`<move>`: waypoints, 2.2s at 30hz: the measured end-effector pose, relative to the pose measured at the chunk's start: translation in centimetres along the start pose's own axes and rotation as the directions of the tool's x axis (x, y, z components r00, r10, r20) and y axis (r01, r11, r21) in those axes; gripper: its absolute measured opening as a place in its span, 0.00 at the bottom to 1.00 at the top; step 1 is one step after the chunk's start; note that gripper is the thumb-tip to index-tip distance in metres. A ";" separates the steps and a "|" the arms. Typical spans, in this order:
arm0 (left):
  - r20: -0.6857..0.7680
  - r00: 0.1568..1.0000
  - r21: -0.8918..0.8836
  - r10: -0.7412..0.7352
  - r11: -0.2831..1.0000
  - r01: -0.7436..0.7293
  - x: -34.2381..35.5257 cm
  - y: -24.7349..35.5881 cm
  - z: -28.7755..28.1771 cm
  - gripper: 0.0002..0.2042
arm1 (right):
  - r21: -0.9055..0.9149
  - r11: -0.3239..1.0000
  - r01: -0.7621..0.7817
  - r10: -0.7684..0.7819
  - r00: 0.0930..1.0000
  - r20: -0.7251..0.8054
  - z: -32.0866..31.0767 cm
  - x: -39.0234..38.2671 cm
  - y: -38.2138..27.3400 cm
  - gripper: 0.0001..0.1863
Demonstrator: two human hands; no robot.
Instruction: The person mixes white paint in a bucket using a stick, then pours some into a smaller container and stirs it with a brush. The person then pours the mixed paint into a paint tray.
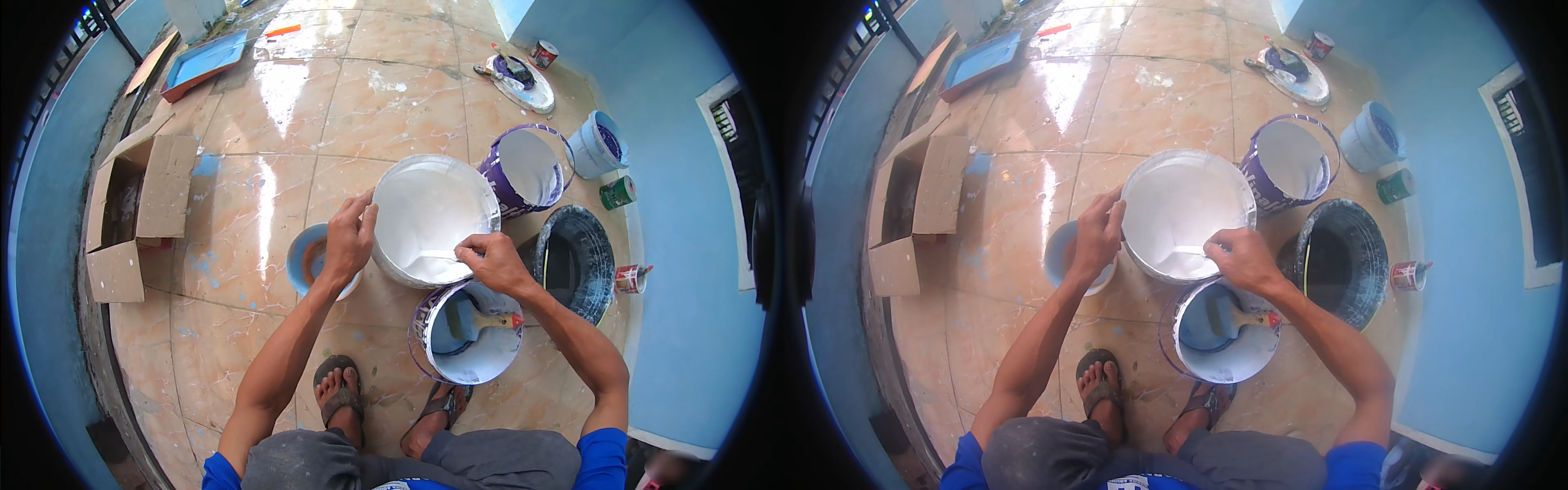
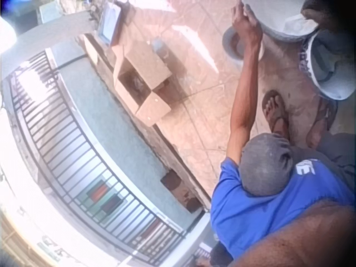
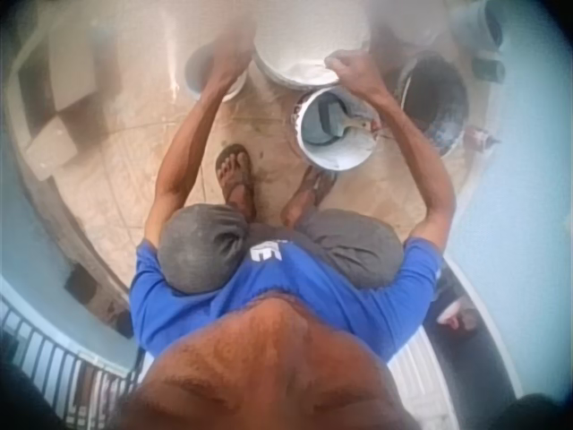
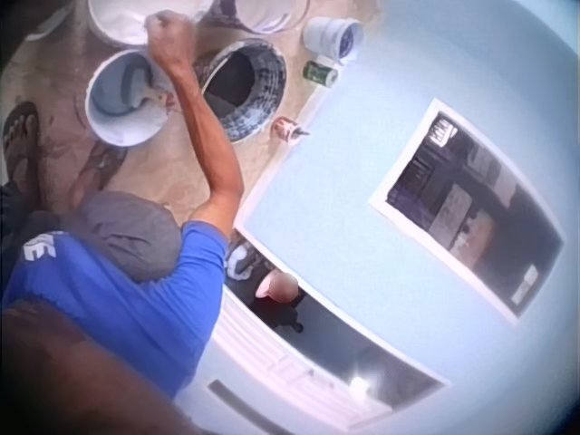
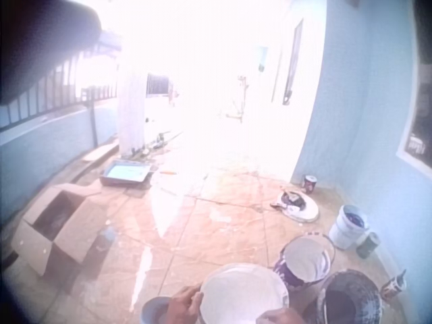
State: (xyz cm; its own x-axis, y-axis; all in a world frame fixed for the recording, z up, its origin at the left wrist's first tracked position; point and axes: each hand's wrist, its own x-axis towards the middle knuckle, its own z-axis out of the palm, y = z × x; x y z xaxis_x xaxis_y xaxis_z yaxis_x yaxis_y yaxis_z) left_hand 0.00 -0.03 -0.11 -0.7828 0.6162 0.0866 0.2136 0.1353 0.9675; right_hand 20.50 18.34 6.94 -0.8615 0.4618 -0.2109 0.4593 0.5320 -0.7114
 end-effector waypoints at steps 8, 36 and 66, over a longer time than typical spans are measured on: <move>-0.004 1.000 0.007 0.018 1.000 -0.018 0.0 -0.4 0.1 0.17 | 0.137 0.990 -0.015 0.033 0.990 -0.134 -1.7 -0.8 2.5 0.14; -0.005 1.000 0.023 0.024 0.999 -0.023 0.0 -0.3 0.0 0.17 | 0.238 0.967 -0.088 0.122 0.984 -0.131 -2.5 -1.6 4.6 0.11; -0.012 1.000 -0.002 0.018 1.000 -0.018 0.1 0.2 0.1 0.17 | -0.816 0.522 0.249 -0.546 0.832 -0.095 -5.0 0.6 3.0 0.03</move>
State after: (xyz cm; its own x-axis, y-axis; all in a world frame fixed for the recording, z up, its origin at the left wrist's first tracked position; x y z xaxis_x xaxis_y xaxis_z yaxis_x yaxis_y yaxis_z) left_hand 0.01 0.20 0.03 -0.7860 0.6090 0.1069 0.2262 0.1223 0.9664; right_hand 22.51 23.79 8.03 -0.9472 0.1617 0.2768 0.2018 0.9717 0.1228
